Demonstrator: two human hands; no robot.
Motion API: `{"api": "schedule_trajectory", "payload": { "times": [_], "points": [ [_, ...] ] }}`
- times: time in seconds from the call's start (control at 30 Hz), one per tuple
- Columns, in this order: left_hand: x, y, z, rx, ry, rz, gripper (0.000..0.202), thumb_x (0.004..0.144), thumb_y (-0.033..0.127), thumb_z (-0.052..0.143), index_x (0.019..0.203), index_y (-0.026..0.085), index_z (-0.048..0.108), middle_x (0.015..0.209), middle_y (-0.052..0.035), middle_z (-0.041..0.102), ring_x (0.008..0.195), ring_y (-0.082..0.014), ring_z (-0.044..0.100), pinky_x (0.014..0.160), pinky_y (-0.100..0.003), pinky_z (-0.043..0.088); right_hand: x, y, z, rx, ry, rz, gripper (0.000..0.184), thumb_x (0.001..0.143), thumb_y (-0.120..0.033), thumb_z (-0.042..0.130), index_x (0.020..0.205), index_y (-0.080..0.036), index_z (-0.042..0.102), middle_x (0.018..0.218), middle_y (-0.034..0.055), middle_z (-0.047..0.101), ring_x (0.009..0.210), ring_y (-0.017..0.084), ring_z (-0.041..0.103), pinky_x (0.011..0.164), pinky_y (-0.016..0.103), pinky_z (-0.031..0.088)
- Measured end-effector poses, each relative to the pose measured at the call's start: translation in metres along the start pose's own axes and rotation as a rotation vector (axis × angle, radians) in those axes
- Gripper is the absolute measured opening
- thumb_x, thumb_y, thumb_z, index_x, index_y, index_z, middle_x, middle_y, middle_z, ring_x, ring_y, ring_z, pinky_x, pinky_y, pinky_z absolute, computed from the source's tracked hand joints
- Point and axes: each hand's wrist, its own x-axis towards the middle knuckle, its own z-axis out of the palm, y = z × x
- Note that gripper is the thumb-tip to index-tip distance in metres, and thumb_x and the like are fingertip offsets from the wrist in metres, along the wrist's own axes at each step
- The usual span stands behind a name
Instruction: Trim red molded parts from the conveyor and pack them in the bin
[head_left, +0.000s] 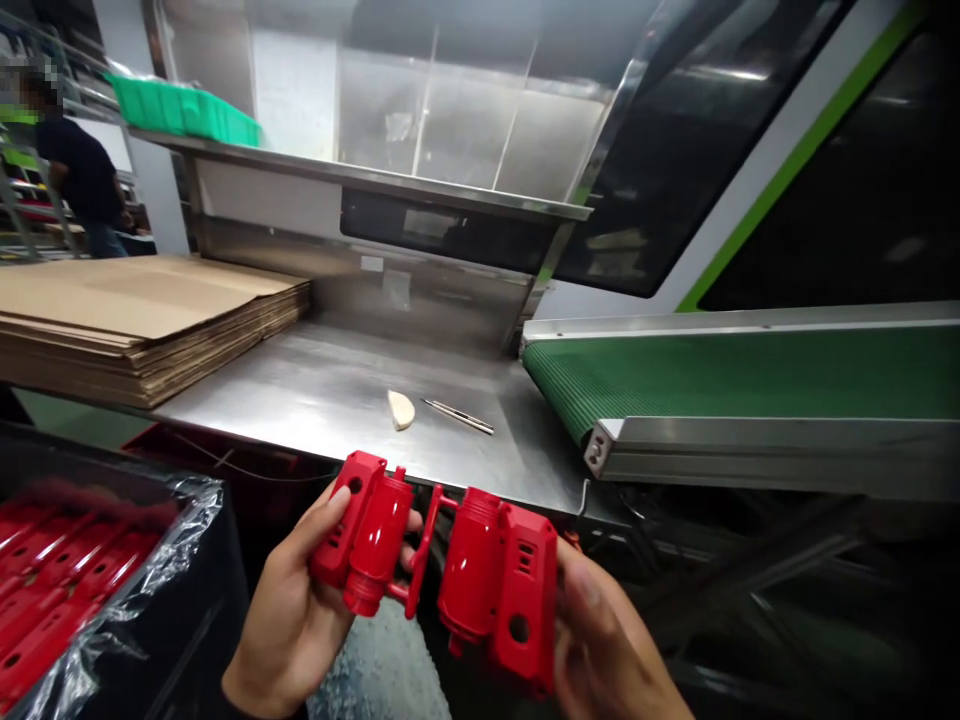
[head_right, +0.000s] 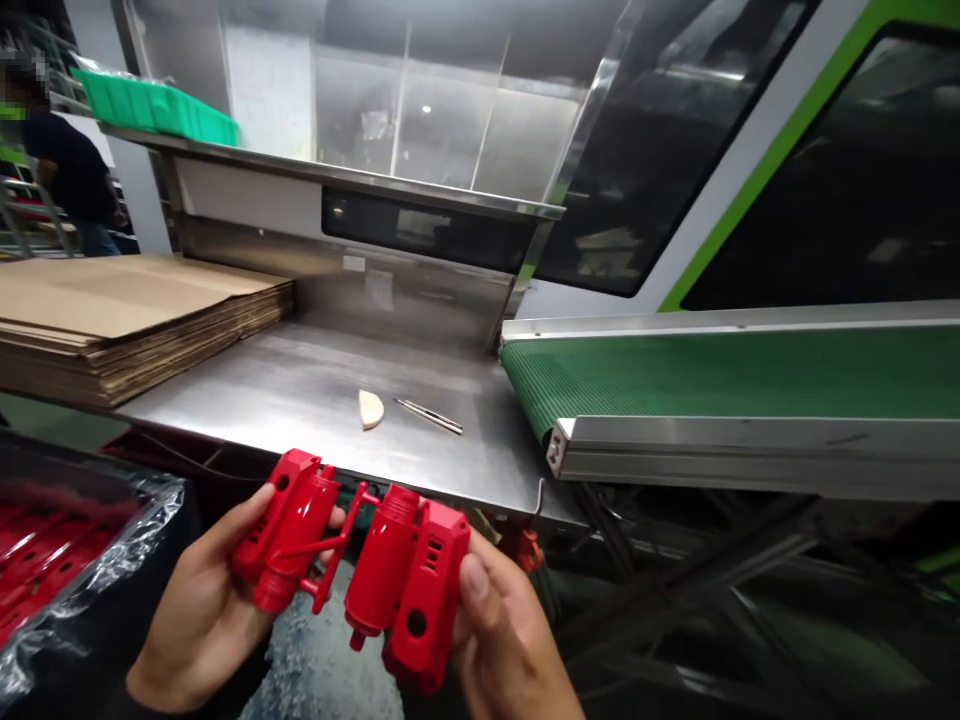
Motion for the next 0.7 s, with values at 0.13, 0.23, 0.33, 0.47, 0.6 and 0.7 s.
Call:
{"api": "schedule_trajectory", "payload": {
  "times": [0.13, 0.23, 0.33, 0.47, 0.6, 0.7],
  "points": [
    [0.0, 0.002, -0.004, 0.043, 0.0, 0.022, 0.028, 0.085, 0.025, 0.064, 0.107, 0.009, 0.072, 0.093, -0.0176, 0.077, 0.083, -0.0304, 0.074, 0.076, -0.041, 0.062, 0.003, 0.001, 0.01, 0.056, 0.052, 0.031, 0.038, 0.087, -0.041, 0.065, 0.12, -0.022, 0.063, 0.108, 0.0091, 0.072, 0.091, 0.023, 0.07, 0.073, 0.031, 0.056],
    [0.001, 0.004, -0.006, 0.044, 0.03, 0.02, 0.027, 0.086, 0.024, 0.062, 0.103, 0.006, 0.073, 0.092, -0.0193, 0.076, 0.078, -0.0313, 0.074, 0.072, -0.042, 0.063, 0.006, 0.003, 0.011, 0.102, 0.04, 0.008, 0.035, 0.088, -0.039, 0.064, 0.118, -0.021, 0.065, 0.101, 0.0086, 0.073, 0.092, 0.023, 0.07, 0.078, 0.033, 0.055],
    [0.003, 0.005, -0.007, 0.047, 0.084, 0.021, 0.025, 0.086, 0.023, 0.062, 0.1, 0.006, 0.073, 0.09, -0.019, 0.076, 0.076, -0.0325, 0.074, 0.063, -0.041, 0.063, 0.009, 0.005, 0.012, 0.12, 0.021, 0.028, 0.034, 0.091, -0.039, 0.06, 0.12, -0.021, 0.064, 0.1, 0.0085, 0.073, 0.09, 0.022, 0.07, 0.074, 0.032, 0.056],
    [0.006, 0.007, -0.01, 0.09, 0.108, 0.045, 0.021, 0.087, 0.022, 0.06, 0.098, 0.01, 0.073, 0.094, -0.0165, 0.076, 0.075, -0.0305, 0.074, 0.059, -0.039, 0.063, 0.016, 0.008, 0.011, 0.127, -0.036, 0.055, 0.032, 0.094, -0.04, 0.055, 0.117, -0.021, 0.065, 0.104, 0.0084, 0.072, 0.084, 0.019, 0.07, 0.067, 0.027, 0.056],
    [0.008, 0.01, -0.015, 0.098, 0.146, 0.077, 0.012, 0.086, 0.017, 0.061, 0.09, 0.016, 0.072, 0.094, -0.0094, 0.077, 0.072, -0.025, 0.074, 0.06, -0.037, 0.064, 0.02, 0.01, 0.01, 0.142, -0.057, 0.027, 0.029, 0.094, -0.039, 0.055, 0.113, -0.02, 0.066, 0.103, 0.0077, 0.072, 0.081, 0.017, 0.069, 0.064, 0.023, 0.055],
    [0.007, 0.012, -0.019, 0.106, 0.16, 0.064, 0.016, 0.087, 0.018, 0.06, 0.095, 0.014, 0.072, 0.094, -0.0109, 0.077, 0.074, -0.0261, 0.074, 0.058, -0.036, 0.064, 0.018, 0.011, 0.012, 0.145, -0.049, 0.026, 0.031, 0.094, -0.04, 0.056, 0.115, -0.019, 0.064, 0.101, 0.0084, 0.072, 0.08, 0.016, 0.069, 0.067, 0.024, 0.055]
  ]
}}
